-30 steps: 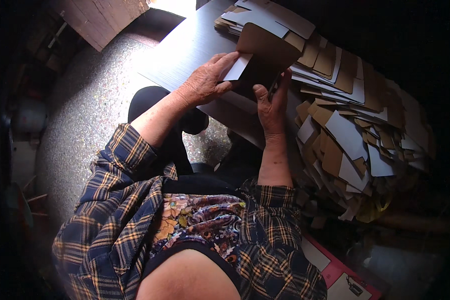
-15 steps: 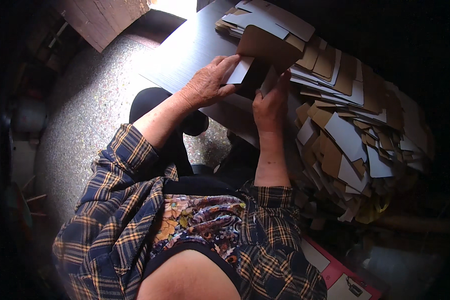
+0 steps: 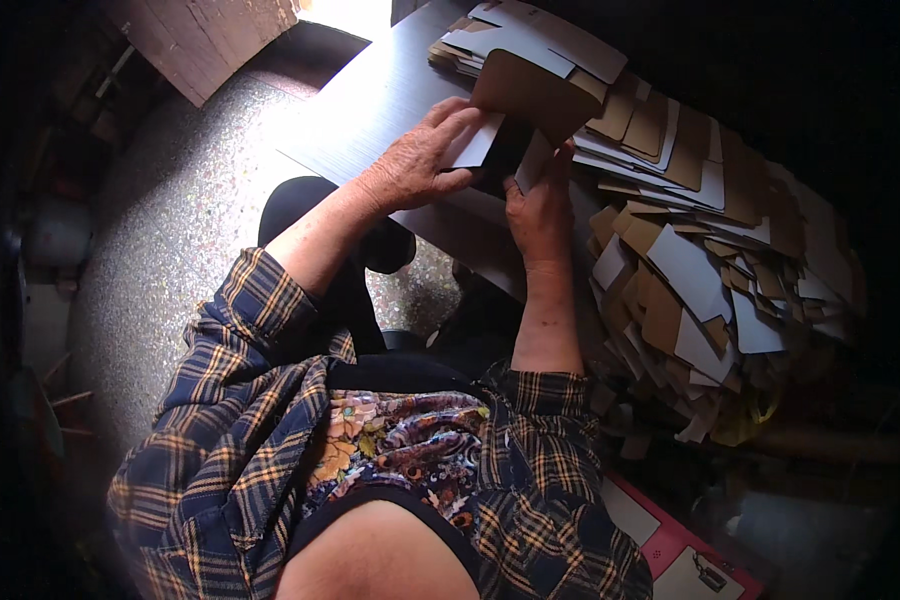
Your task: Manually folding flat corrugated cardboard sheets into assembled boxes.
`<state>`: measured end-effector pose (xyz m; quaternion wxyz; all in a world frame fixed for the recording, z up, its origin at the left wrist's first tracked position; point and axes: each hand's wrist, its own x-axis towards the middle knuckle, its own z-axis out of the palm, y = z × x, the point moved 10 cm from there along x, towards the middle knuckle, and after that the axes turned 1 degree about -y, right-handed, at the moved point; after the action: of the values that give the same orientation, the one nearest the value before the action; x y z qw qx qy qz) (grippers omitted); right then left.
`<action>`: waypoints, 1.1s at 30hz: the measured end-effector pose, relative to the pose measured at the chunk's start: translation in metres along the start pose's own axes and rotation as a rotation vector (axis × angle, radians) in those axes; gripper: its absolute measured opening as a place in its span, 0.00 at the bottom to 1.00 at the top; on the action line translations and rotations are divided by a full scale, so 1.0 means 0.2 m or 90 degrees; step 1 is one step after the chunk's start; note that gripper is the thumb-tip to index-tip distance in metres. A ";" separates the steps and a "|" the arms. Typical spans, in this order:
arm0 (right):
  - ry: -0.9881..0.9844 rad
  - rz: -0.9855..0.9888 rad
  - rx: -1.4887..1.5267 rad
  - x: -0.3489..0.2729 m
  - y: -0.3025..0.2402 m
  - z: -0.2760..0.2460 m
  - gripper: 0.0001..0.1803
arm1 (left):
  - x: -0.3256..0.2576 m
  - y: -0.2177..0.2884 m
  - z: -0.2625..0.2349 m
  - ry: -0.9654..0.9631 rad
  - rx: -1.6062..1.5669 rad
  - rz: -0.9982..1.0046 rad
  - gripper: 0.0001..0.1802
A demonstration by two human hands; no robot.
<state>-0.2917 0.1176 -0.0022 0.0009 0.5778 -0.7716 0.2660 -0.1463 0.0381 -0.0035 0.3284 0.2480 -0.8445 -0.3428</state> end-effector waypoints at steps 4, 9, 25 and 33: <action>0.010 -0.024 0.075 0.01 -0.01 -0.01 0.47 | 0.01 -0.02 0.01 -0.005 0.008 0.008 0.40; -0.013 -0.037 0.053 0.02 0.00 0.00 0.47 | 0.03 -0.03 0.01 -0.044 0.030 -0.008 0.42; 0.046 -0.011 0.254 0.02 -0.09 -0.04 0.47 | 0.05 -0.03 -0.03 -0.036 0.088 -0.031 0.51; 0.290 -0.198 0.064 -0.04 -0.22 -0.16 0.39 | 0.04 -0.02 -0.03 -0.033 0.100 -0.076 0.52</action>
<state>-0.2587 0.1299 0.0413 0.1862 0.6138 -0.6394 0.4239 -0.1459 0.0279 0.0006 0.2648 0.3140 -0.8606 -0.3011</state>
